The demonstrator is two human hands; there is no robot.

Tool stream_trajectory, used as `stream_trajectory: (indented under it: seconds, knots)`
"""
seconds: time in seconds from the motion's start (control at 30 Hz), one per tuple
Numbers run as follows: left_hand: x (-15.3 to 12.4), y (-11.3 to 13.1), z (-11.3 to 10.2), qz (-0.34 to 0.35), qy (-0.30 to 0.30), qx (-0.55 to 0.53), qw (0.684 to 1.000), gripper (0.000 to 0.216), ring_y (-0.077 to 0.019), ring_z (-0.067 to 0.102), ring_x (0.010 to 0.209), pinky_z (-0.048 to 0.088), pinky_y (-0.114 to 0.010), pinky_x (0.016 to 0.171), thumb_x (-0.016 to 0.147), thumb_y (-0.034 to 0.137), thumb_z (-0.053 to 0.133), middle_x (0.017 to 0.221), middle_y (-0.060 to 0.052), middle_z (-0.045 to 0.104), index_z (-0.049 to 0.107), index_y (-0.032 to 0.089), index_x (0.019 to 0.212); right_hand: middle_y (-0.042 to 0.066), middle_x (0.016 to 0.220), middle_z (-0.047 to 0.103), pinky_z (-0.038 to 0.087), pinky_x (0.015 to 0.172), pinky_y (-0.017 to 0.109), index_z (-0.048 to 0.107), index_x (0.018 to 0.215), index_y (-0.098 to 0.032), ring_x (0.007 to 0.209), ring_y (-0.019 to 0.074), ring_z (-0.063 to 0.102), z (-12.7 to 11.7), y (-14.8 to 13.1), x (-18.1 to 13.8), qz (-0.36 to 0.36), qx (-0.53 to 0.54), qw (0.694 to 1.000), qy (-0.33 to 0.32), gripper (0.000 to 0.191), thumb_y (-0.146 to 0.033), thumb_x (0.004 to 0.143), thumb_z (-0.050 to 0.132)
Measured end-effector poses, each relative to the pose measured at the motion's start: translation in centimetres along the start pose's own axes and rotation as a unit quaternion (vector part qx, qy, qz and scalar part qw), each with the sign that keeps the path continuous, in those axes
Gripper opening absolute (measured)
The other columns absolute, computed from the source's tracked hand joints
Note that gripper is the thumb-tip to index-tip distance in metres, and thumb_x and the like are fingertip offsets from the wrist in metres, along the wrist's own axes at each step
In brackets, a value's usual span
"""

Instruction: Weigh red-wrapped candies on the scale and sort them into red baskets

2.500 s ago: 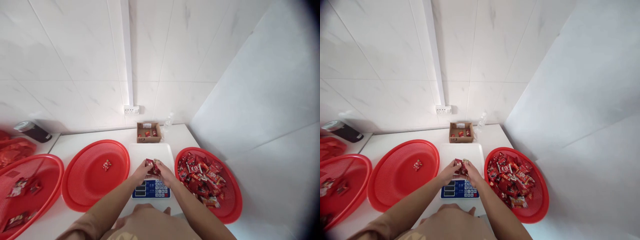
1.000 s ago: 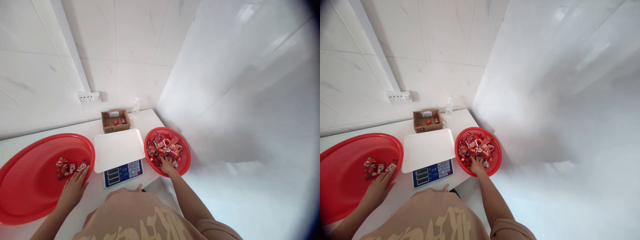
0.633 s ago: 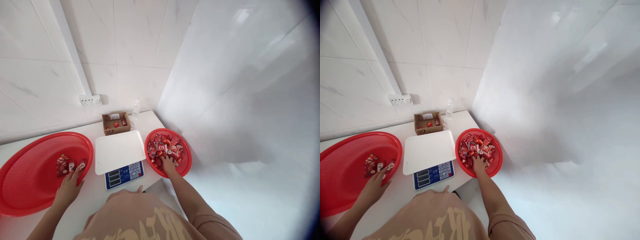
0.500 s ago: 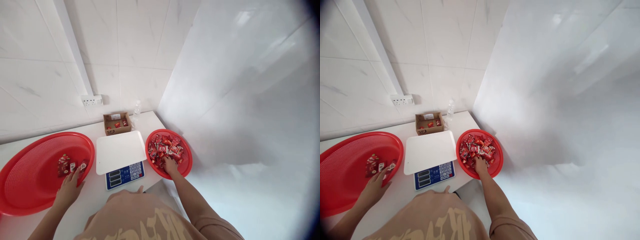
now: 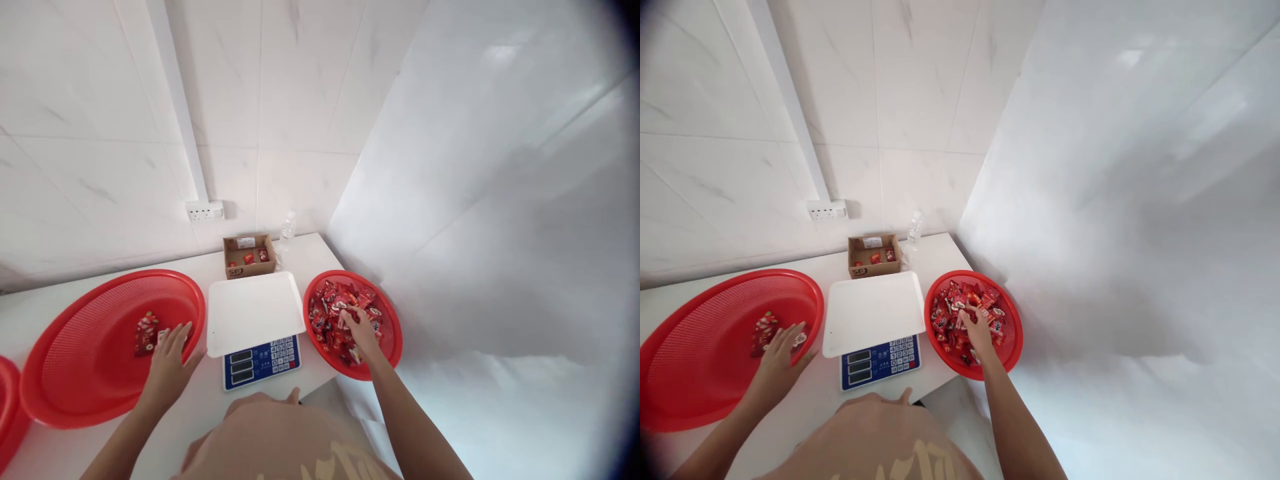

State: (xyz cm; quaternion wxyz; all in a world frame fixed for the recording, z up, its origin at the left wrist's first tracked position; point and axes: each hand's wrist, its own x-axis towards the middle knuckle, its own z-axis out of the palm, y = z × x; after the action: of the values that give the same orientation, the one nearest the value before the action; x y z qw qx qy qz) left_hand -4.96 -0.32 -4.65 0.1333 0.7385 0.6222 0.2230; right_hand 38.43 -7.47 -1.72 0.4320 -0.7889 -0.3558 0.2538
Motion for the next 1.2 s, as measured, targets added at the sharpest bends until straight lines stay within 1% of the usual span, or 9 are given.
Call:
stream_trajectory:
  seconds: [0.1, 0.2, 0.37, 0.43, 0.5, 0.67, 0.87, 1.03, 1.2]
  knots:
    - [-0.1, 1.6, 0.6, 0.044, 0.022, -0.024, 0.998, 0.057, -0.0344, 0.034, 0.131, 0.032, -0.054, 0.104, 0.081, 0.050, 0.046, 0.134, -0.015, 0.049, 0.045, 0.018, 0.128, 0.006, 0.108, 0.065, 0.046, 0.086, 0.036, 0.060, 0.105, -0.022, 0.099, 0.0233, 0.060, 2.7, -2.5, -0.5, -0.047, 0.011, 0.998, -0.048, 0.043, -0.050, 0.073, 0.056]
    - [-0.8, 3.3, 1.1, 0.061, 0.006, -0.031, 0.998, 0.053, -0.0322, 0.037, 0.130, 0.033, -0.053, 0.104, 0.083, 0.047, 0.046, 0.134, -0.015, 0.050, 0.046, 0.018, 0.127, 0.005, 0.107, 0.066, 0.045, 0.088, 0.036, 0.060, 0.104, -0.023, 0.099, 0.0215, 0.060, 6.4, -5.1, -1.0, -0.086, 0.013, 0.987, -0.137, 0.038, -0.047, 0.074, 0.056]
    - [-1.8, 4.8, 1.4, 0.035, -0.079, -0.016, 0.996, 0.055, -0.0306, 0.031, 0.135, 0.030, -0.052, 0.106, 0.084, 0.043, 0.047, 0.143, -0.013, 0.040, 0.041, 0.022, 0.135, 0.002, 0.100, 0.068, 0.045, 0.085, 0.035, 0.059, 0.100, -0.024, 0.092, 0.0199, 0.063, 12.2, -8.2, -1.9, -0.122, -0.045, 0.952, -0.277, 0.034, -0.047, 0.076, 0.055]
    - [-2.1, 5.0, 1.4, 0.022, -0.119, -0.006, 0.993, 0.057, -0.0315, 0.027, 0.136, 0.028, -0.052, 0.107, 0.084, 0.041, 0.048, 0.146, -0.014, 0.036, 0.039, 0.020, 0.136, 0.001, 0.096, 0.068, 0.046, 0.082, 0.034, 0.059, 0.099, -0.025, 0.089, 0.0196, 0.063, 13.7, -8.7, -2.1, -0.136, -0.075, 0.938, -0.308, 0.032, -0.045, 0.076, 0.055]
    - [-2.3, 5.0, 1.4, 0.017, -0.147, 0.004, 0.989, 0.059, -0.0324, 0.024, 0.137, 0.026, -0.053, 0.108, 0.082, 0.039, 0.051, 0.147, -0.014, 0.035, 0.039, 0.021, 0.137, 0.001, 0.099, 0.068, 0.045, 0.084, 0.034, 0.058, 0.101, -0.026, 0.092, 0.0195, 0.063, 14.7, -8.9, -2.3, -0.153, -0.092, 0.931, -0.318, 0.031, -0.042, 0.075, 0.056]
    - [-2.6, 4.9, 2.0, 0.010, -0.199, 0.024, 0.980, 0.060, -0.0335, 0.017, 0.139, 0.020, -0.054, 0.109, 0.080, 0.036, 0.053, 0.149, -0.012, 0.032, 0.039, 0.022, 0.136, 0.002, 0.116, 0.063, 0.041, 0.094, 0.034, 0.055, 0.110, -0.027, 0.107, 0.0193, 0.058, 15.4, -8.3, -2.4, -0.165, -0.061, 0.932, -0.317, 0.036, -0.039, 0.076, 0.057]
    - [-1.4, 5.3, 2.5, 0.019, -0.223, 0.040, 0.974, 0.063, -0.0332, 0.010, 0.141, 0.017, -0.055, 0.109, 0.080, 0.033, 0.052, 0.151, -0.015, 0.024, 0.035, 0.021, 0.139, 0.002, 0.120, 0.061, 0.040, 0.098, 0.036, 0.054, 0.114, -0.027, 0.109, 0.0195, 0.057, 14.8, -7.3, -2.0, -0.172, -0.055, 0.932, -0.314, 0.038, -0.030, 0.077, 0.055]
    - [0.4, 6.7, 2.4, 0.011, -0.258, 0.070, 0.963, 0.065, -0.0357, 0.013, 0.140, 0.013, -0.052, 0.110, 0.079, 0.032, 0.055, 0.150, -0.020, 0.024, 0.036, 0.016, 0.139, 0.002, 0.117, 0.062, 0.041, 0.097, 0.036, 0.055, 0.114, -0.026, 0.108, 0.0198, 0.057, 13.9, -7.0, -2.5, -0.177, -0.095, 0.931, -0.304, 0.037, -0.024, 0.077, 0.052]
    - [0.8, 8.1, 2.6, 0.011, -0.291, 0.061, 0.955, 0.066, -0.0344, 0.017, 0.139, 0.017, -0.049, 0.110, 0.081, 0.033, 0.054, 0.151, -0.021, 0.020, 0.033, 0.015, 0.141, 0.004, 0.127, 0.057, 0.036, 0.102, 0.036, 0.054, 0.122, -0.024, 0.117, 0.0201, 0.052, 13.6, -6.8, -3.2, -0.198, -0.100, 0.915, -0.336, 0.047, -0.020, 0.076, 0.054]
